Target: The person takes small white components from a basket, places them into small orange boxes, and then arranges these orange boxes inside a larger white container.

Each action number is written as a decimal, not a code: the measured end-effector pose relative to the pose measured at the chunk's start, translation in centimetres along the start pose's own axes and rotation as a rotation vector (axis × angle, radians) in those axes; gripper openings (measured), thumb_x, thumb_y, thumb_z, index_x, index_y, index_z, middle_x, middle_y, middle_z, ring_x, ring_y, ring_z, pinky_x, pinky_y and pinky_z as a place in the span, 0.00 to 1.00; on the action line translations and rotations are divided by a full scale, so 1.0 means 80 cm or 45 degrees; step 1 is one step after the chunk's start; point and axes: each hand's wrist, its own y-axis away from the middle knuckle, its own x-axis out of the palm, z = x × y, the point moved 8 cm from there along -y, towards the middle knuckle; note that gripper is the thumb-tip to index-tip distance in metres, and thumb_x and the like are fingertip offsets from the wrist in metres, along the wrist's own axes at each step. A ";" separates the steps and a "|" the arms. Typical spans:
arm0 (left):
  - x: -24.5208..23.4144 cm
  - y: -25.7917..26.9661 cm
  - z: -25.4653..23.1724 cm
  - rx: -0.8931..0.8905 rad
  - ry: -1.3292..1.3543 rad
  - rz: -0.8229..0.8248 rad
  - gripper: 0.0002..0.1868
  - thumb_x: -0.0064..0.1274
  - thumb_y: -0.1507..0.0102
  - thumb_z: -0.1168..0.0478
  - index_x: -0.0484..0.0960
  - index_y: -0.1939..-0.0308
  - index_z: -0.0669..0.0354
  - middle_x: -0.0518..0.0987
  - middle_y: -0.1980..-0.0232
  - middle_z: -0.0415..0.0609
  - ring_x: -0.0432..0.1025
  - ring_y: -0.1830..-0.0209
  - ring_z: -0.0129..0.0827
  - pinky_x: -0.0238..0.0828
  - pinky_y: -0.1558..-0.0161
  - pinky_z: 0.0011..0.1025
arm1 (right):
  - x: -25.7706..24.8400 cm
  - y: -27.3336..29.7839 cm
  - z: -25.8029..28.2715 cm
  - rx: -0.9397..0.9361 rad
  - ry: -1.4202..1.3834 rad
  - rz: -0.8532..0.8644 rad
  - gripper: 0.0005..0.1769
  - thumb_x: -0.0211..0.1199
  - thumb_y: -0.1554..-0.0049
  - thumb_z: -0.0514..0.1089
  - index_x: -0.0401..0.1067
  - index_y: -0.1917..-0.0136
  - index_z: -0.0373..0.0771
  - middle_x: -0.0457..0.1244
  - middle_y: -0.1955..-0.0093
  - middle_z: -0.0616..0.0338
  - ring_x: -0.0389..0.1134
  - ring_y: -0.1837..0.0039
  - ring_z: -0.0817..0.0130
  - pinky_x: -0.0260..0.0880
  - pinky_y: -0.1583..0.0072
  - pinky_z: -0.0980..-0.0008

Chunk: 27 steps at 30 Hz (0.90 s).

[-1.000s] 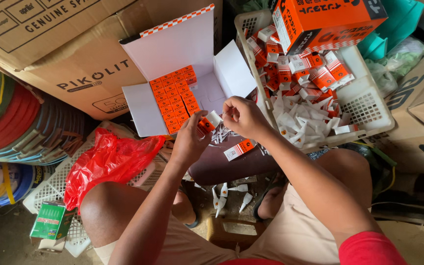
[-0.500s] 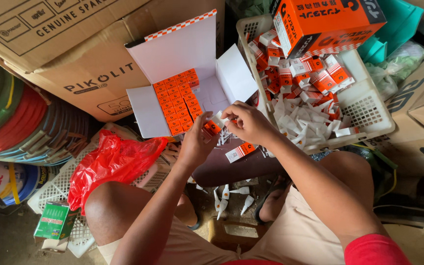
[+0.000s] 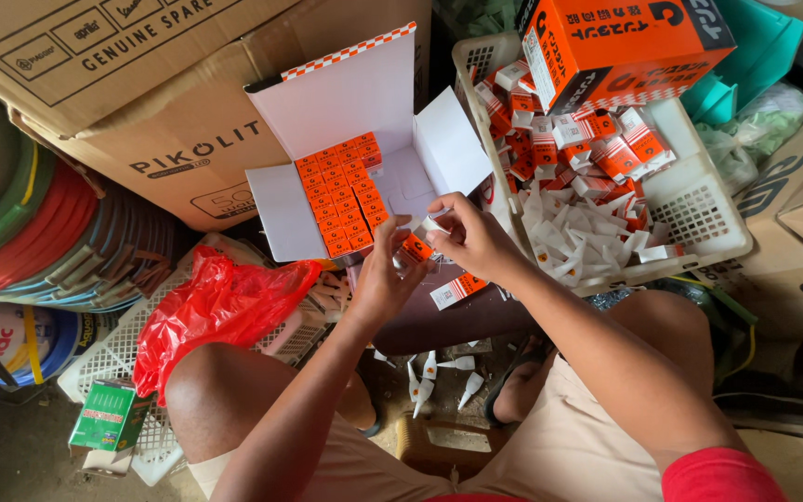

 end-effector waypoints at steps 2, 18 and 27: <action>-0.002 0.003 0.000 -0.020 -0.005 -0.025 0.36 0.57 0.42 0.62 0.49 0.37 0.55 0.72 0.48 0.74 0.66 0.45 0.73 0.63 0.48 0.67 | 0.001 0.002 0.004 -0.003 -0.014 0.002 0.17 0.60 0.47 0.43 0.63 0.45 0.40 0.65 0.62 0.55 0.64 0.70 0.71 0.63 0.67 0.73; 0.010 -0.002 0.019 -0.010 0.163 0.014 0.24 0.53 0.39 0.63 0.61 0.42 0.54 0.74 0.55 0.64 0.77 0.60 0.53 0.75 0.66 0.48 | 0.000 0.004 0.012 -0.077 -0.071 -0.018 0.16 0.58 0.42 0.47 0.63 0.47 0.34 0.64 0.59 0.46 0.66 0.70 0.66 0.66 0.67 0.72; -0.008 0.000 -0.004 -0.029 0.045 -0.073 0.26 0.52 0.38 0.60 0.58 0.41 0.57 0.74 0.52 0.68 0.73 0.54 0.65 0.72 0.60 0.58 | 0.003 0.012 0.039 -0.251 0.007 -0.048 0.16 0.54 0.40 0.50 0.67 0.46 0.36 0.66 0.55 0.46 0.68 0.69 0.64 0.66 0.68 0.71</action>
